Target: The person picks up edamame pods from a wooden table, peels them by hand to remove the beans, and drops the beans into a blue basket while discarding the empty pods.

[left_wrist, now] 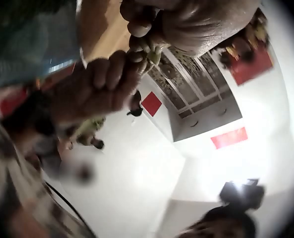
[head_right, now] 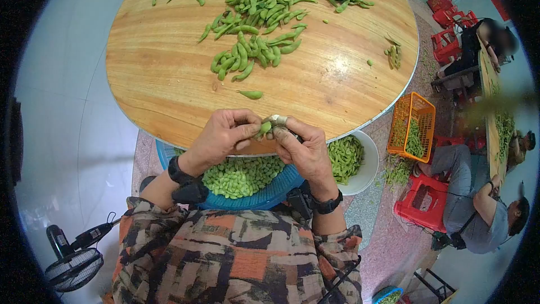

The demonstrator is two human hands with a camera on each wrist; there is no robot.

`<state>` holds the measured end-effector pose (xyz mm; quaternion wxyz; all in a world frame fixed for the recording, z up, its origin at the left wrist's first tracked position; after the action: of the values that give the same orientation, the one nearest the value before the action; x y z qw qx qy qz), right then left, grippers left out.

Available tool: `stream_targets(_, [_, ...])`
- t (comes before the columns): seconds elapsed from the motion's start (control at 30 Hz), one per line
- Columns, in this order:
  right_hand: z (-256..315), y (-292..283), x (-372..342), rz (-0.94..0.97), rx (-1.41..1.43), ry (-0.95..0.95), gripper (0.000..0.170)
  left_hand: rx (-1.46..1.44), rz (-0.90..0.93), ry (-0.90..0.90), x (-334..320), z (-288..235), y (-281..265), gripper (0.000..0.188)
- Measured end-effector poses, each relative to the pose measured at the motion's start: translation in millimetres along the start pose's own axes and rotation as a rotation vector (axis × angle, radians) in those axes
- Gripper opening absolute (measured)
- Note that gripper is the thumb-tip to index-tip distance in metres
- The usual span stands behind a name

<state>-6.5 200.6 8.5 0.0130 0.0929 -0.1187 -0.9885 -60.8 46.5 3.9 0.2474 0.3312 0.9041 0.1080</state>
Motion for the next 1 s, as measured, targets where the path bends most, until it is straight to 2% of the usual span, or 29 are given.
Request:
stream_targets(0.03, [-1.1,0.7,-0.3,0.025,0.026,0.021,0.019,-0.001,-0.001,-0.001,-0.4,1.4,-1.2,0.008])
stream_targets(0.1, [-1.2,4.2,-0.8,0.051,0.052,0.041,0.018,-0.29,0.137,-0.056,-0.7,6.1,5.4,0.016])
stream_targets(0.13, [0.7,5.4,-1.4,0.005,-0.027,0.018,0.016,-0.29,0.136,-0.055,-1.6,6.2,6.7,0.016])
stream_targets(0.2, [-1.6,11.3,-2.0,-0.041,-0.105,-0.002,0.015,-0.029,0.058,0.024,-5.0,4.0,6.8,0.02])
stream_targets(0.23, [5.0,15.8,-2.6,-0.076,-0.353,-0.184,0.015,-0.029,0.058,0.022,-6.0,7.1,5.5,0.02])
stream_targets(0.27, [12.4,22.9,-6.0,-0.113,-0.603,-0.367,0.015,0.192,0.002,0.086,-6.3,8.4,-0.6,0.019])
stream_targets(0.3, [12.2,27.2,-8.3,-0.116,-0.604,-0.364,0.015,0.412,-0.054,0.151,-8.5,6.3,-3.8,0.019])
stream_targets(0.33, [13.5,32.5,-11.8,-0.123,-0.651,-0.373,0.016,0.41,-0.051,0.148,-12.8,6.1,-4.0,0.019])
stream_targets(0.4, [13.1,39.8,-16.4,-0.143,-0.715,-0.404,0.017,0.708,-0.087,0.251,-24.8,-6.3,-1.7,0.021])
stream_targets(0.53, [9.6,51.0,-20.2,-0.166,-0.74,-0.408,0.021,0.734,-0.048,0.334,-37.6,-2.9,-0.3,0.022])
stream_targets(0.6, [11.6,60.7,-24.1,-0.253,-0.875,-0.581,0.023,0.378,-0.105,0.165,-37.1,14.0,-8.8,0.02])
stream_targets(0.63, [9.1,63.9,-23.7,-0.252,-0.875,-0.581,0.023,0.378,-0.106,0.165,-36.8,16.1,-9.1,0.02])
stream_targets(0.7, [9.8,73.8,-27.5,-0.239,-0.916,-0.721,0.026,-0.18,-0.049,0.132,-34.8,23.1,-8.4,0.022])
stream_targets(0.73, [6.1,77.4,-28.6,-0.217,-0.932,-0.726,0.025,-0.182,-0.051,0.135,-33.8,27.1,-8.7,0.022])
stream_targets(0.8, [8.2,78.4,-27.9,-0.213,-0.955,-0.767,0.027,-0.483,-0.059,0.144,-33.8,36.1,-9.1,0.026])
stream_targets(0.83, [10.0,78.5,-28.2,-0.215,-0.978,-0.807,0.029,-0.484,-0.064,0.15,-35.4,37.3,-8.5,0.026])
stream_targets(0.9, [23.3,70.7,-28.1,-0.236,-0.931,-0.758,0.026,-0.447,0.012,0.106,-38.4,41.4,0.0,0.026])
stream_targets(0.93, [26.7,60.8,-23.3,-0.23,-0.824,-0.616,0.024,-0.345,0.01,0.064,-41.8,35.9,8.0,0.019])
stream_targets(0.97, [24.5,51.3,-19.3,-0.223,-0.715,-0.473,0.022,-0.345,0.003,0.065,-43.6,35.2,5.2,0.019])
stream_targets(1.0, [16.0,42.4,-16.4,-0.213,-0.561,-0.332,0.018,-0.209,0.03,0.006,-45.8,37.9,3.8,0.02])
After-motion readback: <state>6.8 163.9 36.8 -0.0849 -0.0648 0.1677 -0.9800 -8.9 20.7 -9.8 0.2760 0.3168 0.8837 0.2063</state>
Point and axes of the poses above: each hand's wrist, its own x-axis towards the middle knuckle, its own y-axis out of the palm, z = x × y, the point moved 6 cm from there along x, towards the middle knuckle, and after that the axes turned 4 degrees about -x, right-handed, at the moved point
